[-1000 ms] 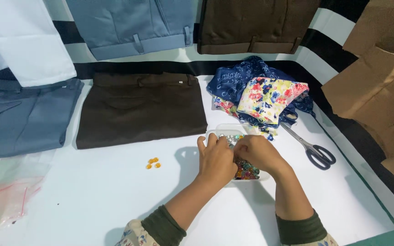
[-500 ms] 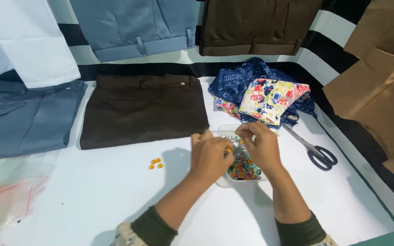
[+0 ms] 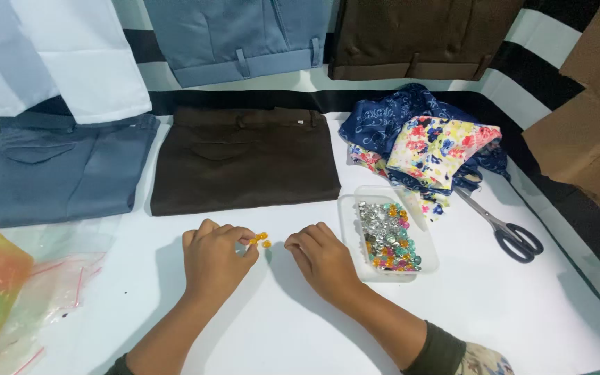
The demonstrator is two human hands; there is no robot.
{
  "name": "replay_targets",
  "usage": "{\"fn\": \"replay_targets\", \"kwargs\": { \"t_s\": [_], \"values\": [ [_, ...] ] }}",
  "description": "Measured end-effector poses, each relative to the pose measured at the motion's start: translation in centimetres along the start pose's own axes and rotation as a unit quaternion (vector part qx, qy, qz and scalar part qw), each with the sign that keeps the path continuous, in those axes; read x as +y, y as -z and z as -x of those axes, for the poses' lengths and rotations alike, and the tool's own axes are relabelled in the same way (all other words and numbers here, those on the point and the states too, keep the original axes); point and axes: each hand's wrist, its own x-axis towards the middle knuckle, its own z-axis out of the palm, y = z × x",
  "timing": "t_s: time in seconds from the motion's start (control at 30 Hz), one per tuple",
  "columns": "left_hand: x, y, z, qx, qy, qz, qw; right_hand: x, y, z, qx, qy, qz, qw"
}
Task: Sorting small colorful beads and placing them into small plastic bags for packaging
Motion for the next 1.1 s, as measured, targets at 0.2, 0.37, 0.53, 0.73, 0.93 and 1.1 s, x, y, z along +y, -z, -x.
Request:
{"fn": "replay_targets", "kwargs": {
  "t_s": [0.2, 0.37, 0.53, 0.73, 0.93, 1.1],
  "values": [
    [-0.1, -0.6, 0.4, -0.106, 0.044, 0.006, 0.993, -1.2, -2.0, -1.0, -0.108, -0.121, -0.018, 0.987],
    [1.1, 0.6, 0.2, -0.139, 0.069, 0.01, 0.988, -2.0, -2.7, -1.2, -0.148, -0.158, -0.009, 0.976],
    [2.2, 2.4, -0.1, -0.163, 0.067, 0.019, 0.984, -2.2, -3.2, -1.2, -0.154, -0.166, -0.022, 0.974],
    [2.7, 2.7, -0.1, -0.181, 0.097, 0.023, 0.978, -2.4, -2.9, -1.1, -0.146, -0.175, -0.032, 0.973],
    [2.6, 2.3, 0.1, -0.182, 0.095, 0.023, 0.978, -1.9, -2.7, -0.9, -0.125, -0.208, -0.044, 0.969],
    [2.8, 2.6, 0.5, -0.038, 0.02, 0.1, 0.994, -0.3, 2.0, -0.6, -0.021, -0.236, -0.102, 0.966]
  ]
}}
